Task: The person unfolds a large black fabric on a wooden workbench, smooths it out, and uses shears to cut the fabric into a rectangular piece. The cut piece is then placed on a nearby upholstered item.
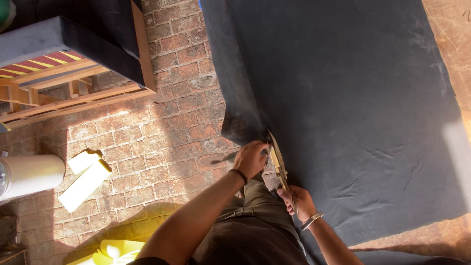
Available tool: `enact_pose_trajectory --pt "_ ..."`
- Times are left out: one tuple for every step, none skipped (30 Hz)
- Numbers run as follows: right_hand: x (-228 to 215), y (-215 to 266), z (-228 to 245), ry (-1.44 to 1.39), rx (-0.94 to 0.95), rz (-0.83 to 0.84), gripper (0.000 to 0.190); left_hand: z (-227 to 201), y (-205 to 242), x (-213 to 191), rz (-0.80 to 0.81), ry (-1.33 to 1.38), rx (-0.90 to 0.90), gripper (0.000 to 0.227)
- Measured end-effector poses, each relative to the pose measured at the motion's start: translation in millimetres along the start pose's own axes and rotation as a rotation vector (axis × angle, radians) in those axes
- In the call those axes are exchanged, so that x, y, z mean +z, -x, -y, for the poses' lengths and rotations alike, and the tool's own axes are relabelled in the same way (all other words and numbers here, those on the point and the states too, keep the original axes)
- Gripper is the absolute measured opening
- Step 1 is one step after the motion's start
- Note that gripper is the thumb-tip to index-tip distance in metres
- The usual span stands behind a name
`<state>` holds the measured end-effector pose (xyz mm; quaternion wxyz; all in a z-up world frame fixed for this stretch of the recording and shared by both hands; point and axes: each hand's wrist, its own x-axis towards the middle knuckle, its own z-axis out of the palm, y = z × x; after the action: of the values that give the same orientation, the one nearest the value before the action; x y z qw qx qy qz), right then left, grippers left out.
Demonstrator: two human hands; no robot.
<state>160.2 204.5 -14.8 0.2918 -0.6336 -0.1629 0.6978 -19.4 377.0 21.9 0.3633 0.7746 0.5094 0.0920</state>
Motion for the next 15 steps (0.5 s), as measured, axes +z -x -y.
enact_pose_trajectory --pt "-3 -2 1 0.002 0.021 0.018 0.043 2 -1 2 -0.016 0.025 -0.006 0.017" --pt "-6 -4 1 0.007 0.020 0.019 0.043 6 -1 3 -0.067 0.047 0.021 0.017" --pt "-8 -5 3 0.013 0.018 0.020 0.043 9 1 3 -0.117 0.069 0.047 0.018" --pt "-4 -5 4 0.015 0.021 0.025 0.043 11 6 -2 -0.165 0.086 0.070 0.020" --pt "0 -5 8 0.021 0.007 0.032 0.043 12 11 -8 -0.136 0.080 0.052 0.019" --pt "2 -8 13 0.025 -0.012 0.034 0.043 11 12 -13 -0.109 0.074 0.040 0.018" --pt "5 -10 19 0.030 -0.032 0.037 0.043 9 13 -18 -0.081 0.068 0.029 0.017" --pt "7 -13 28 0.038 -0.021 0.038 0.042 6 11 -24 -0.069 0.064 0.018 0.017" --pt "9 -15 36 0.046 -0.010 0.039 0.042 3 10 -29 -0.056 0.060 0.006 0.018" --pt "11 -15 43 0.053 0.006 0.037 0.041 0 10 -32 -0.040 0.059 -0.006 0.018" --pt "13 -16 51 0.059 -0.003 0.034 0.043 -2 11 -36 -0.013 0.067 -0.032 0.017" --pt "15 -21 60 0.067 -0.016 0.033 0.044 -2 9 -39 0.010 0.076 -0.057 0.017" --pt "17 -25 69 0.076 -0.028 0.031 0.046 -1 8 -42 0.032 0.084 -0.082 0.017" --pt "20 -32 78 0.054 -0.034 0.035 0.045 3 5 -45 0.050 0.062 -0.071 0.018" --pt "23 -40 88 0.032 -0.041 0.040 0.044 7 3 -48 0.068 0.040 -0.059 0.018"
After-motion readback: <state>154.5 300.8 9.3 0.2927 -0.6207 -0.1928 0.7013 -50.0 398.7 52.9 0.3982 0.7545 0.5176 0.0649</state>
